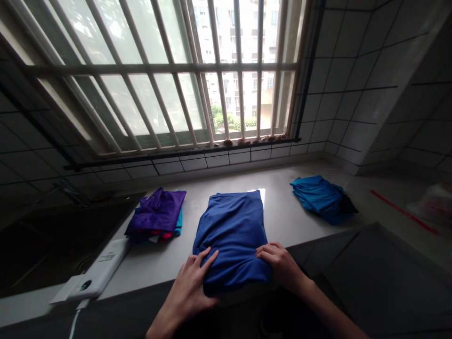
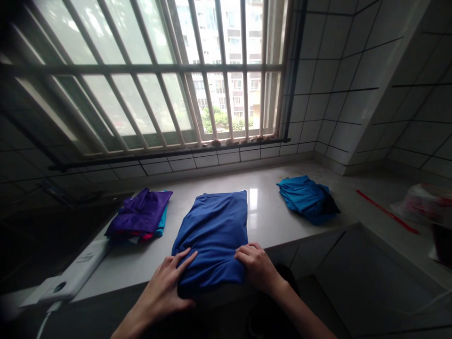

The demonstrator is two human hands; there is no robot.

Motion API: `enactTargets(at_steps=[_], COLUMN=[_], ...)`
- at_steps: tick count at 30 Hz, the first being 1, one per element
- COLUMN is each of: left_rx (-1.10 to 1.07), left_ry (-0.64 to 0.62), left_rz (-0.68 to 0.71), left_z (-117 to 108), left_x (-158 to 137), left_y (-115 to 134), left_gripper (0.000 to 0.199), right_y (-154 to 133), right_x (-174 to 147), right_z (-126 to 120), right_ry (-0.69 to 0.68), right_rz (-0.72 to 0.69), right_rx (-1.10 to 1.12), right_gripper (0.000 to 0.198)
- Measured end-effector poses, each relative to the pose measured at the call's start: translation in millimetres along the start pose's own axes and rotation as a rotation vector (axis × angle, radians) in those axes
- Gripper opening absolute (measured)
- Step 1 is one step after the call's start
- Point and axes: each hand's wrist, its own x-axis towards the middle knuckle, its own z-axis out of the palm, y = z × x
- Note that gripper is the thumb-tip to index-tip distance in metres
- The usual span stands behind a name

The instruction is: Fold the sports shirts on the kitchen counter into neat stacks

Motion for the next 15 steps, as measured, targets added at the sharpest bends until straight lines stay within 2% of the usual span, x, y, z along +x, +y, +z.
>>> enactTargets(at_steps=[2,4,7,10,12,13,15], left_rx=[0.03,0.039,0.006,-0.003,0.018,0.025,0.027], left_ry=[0.082,0.148,0.184,0.271,0.311,0.333,0.417], left_rz=[0.066,0.117,0.15,0.085,-0.039,-0.071,-0.083], left_z=[12,13,-17,-72,-106,-118,-132], left_x=[-20,-29,-18,24,66,88,128], left_y=[-2,-7,-12,-5,5,11,20], left_gripper=[0.084,0.069,0.063,0.05,0.043,0.044,0.048], right_y=[-4,-10,-11,2,16,22,30], right_x=[-17,-26,-16,26,68,89,124], right_z=[-5,-8,-20,-48,-71,-81,-97], right_ry=[0.039,0.051,0.039,0.023,0.013,0.038,0.188], right_rz=[0.006,-0.026,-0.078,-0.01,0.09,0.182,0.31], right_rx=[0.029,0.021,-0.01,-0.11,-0.2,-0.245,-0.289], right_gripper=[0.03,0.028,0.026,0.02,0.013,0.014,0.02])
